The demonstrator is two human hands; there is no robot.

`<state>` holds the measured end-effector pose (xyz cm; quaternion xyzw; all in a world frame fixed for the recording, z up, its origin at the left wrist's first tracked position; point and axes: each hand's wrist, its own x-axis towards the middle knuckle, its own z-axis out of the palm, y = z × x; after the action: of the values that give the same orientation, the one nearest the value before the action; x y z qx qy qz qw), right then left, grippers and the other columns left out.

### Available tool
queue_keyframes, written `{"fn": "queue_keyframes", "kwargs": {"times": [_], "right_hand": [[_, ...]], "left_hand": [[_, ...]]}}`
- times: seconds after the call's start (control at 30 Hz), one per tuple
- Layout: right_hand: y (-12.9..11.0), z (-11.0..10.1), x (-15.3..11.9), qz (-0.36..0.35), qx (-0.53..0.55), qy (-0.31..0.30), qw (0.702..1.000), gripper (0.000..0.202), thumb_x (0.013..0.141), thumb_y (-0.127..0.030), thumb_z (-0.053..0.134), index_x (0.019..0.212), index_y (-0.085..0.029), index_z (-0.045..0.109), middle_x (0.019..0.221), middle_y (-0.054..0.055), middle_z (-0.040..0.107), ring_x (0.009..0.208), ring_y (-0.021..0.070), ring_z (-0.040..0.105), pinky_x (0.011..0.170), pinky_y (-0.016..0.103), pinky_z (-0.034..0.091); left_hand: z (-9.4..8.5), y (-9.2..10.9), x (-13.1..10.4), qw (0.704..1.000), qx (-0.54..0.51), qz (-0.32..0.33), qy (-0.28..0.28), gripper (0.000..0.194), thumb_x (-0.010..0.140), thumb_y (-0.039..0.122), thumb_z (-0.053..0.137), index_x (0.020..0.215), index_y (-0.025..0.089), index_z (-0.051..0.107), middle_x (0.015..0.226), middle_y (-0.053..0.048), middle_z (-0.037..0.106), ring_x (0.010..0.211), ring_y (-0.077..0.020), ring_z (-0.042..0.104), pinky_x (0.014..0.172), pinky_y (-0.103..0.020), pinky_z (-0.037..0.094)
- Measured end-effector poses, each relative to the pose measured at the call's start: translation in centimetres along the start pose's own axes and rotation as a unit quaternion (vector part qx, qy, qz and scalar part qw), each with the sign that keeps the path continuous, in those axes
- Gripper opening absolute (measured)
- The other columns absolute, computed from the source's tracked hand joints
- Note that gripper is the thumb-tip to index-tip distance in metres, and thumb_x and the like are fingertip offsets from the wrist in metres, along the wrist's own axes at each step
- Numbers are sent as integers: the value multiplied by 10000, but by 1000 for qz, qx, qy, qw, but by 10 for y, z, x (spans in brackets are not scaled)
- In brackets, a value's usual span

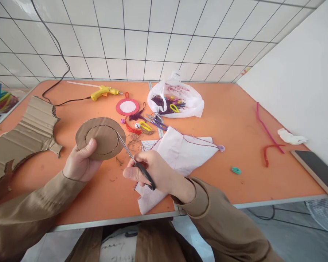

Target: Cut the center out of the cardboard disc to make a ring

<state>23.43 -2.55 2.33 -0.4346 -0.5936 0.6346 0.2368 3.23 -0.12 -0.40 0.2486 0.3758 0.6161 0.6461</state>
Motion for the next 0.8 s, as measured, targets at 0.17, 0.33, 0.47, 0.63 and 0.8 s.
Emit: {"fn": "queue_keyframes", "kwargs": {"times": [0.17, 0.33, 0.47, 0.63, 0.8], "right_hand": [[2, 4, 0, 7, 10, 17, 1000, 425, 663, -527, 771, 712, -145, 589, 536, -47, 470, 456, 90, 468, 430, 208, 342], [1, 2, 0, 11, 28, 13, 999, 444, 654, -548, 767, 718, -146, 590, 533, -49, 472, 444, 92, 484, 423, 208, 353], [2, 0, 0, 11, 55, -14, 998, 522, 644, -628, 736, 758, -135, 605, 558, -42, 489, 438, 99, 518, 411, 206, 383], [4, 2, -2, -11, 63, -22, 998, 481, 702, -596, 722, 751, -137, 589, 597, -43, 480, 458, 79, 513, 424, 189, 394], [3, 7, -3, -6, 67, -7, 998, 419, 705, -517, 756, 701, -153, 548, 595, -39, 497, 475, 82, 499, 453, 211, 428]], "left_hand": [[1, -2, -2, 1000, -17, -25, 10, 395, 592, 271, 881, 956, 210, 741, 1025, -36, 762, 1032, -241, 676, 946, -356, 533], [1, -4, -2, 999, -19, -36, 4, 358, 612, 279, 872, 942, 211, 750, 976, -26, 772, 984, -198, 695, 796, -238, 570], [0, -5, 0, 998, -28, -54, -4, 402, 608, 299, 871, 984, 226, 745, 1049, -19, 761, 1170, -248, 619, 863, -271, 571], [-5, -9, 4, 995, -42, -92, -11, 463, 575, 336, 883, 1006, 238, 746, 1099, -17, 749, 1295, -284, 519, 950, -306, 549], [-4, -11, 5, 998, -35, -61, -8, 437, 589, 336, 875, 995, 233, 753, 1086, -38, 753, 1236, -292, 568, 910, -329, 571]]}}
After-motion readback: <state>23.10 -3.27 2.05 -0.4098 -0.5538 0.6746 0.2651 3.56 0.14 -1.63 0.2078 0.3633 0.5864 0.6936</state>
